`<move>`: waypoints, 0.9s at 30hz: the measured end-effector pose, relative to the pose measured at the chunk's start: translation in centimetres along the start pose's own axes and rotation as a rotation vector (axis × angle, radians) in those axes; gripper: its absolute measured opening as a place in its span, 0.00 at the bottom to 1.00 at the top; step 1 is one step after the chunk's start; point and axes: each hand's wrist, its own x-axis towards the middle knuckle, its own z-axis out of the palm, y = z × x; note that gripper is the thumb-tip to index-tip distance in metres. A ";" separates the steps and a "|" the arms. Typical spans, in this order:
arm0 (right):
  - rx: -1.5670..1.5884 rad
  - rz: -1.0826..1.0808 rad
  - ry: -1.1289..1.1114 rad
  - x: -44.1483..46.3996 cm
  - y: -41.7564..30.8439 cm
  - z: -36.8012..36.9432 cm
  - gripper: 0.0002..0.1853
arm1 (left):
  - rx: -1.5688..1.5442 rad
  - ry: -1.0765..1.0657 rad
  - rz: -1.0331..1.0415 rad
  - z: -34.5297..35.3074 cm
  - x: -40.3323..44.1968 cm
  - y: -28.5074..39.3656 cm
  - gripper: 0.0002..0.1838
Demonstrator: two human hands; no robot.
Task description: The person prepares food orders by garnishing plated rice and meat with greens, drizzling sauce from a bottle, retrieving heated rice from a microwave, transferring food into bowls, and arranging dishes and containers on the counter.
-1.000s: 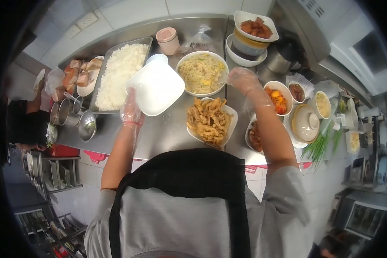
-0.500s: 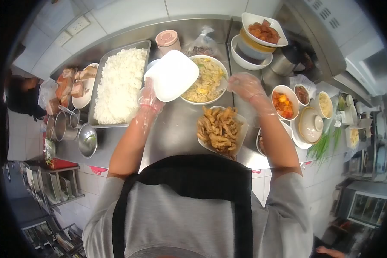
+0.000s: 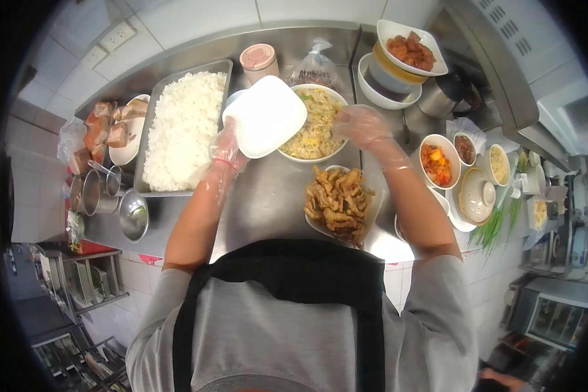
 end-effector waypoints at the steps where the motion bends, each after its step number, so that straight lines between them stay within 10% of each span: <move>1: -0.005 0.017 -0.016 0.0 -0.2 0.0 0.15 | 0.009 -0.005 -0.017 0.3 -0.4 0.2 0.29; 27: 0.188 0.245 -0.011 -2.6 -1.0 -3.0 0.15 | 0.484 0.080 0.156 0.5 -2.9 4.1 0.30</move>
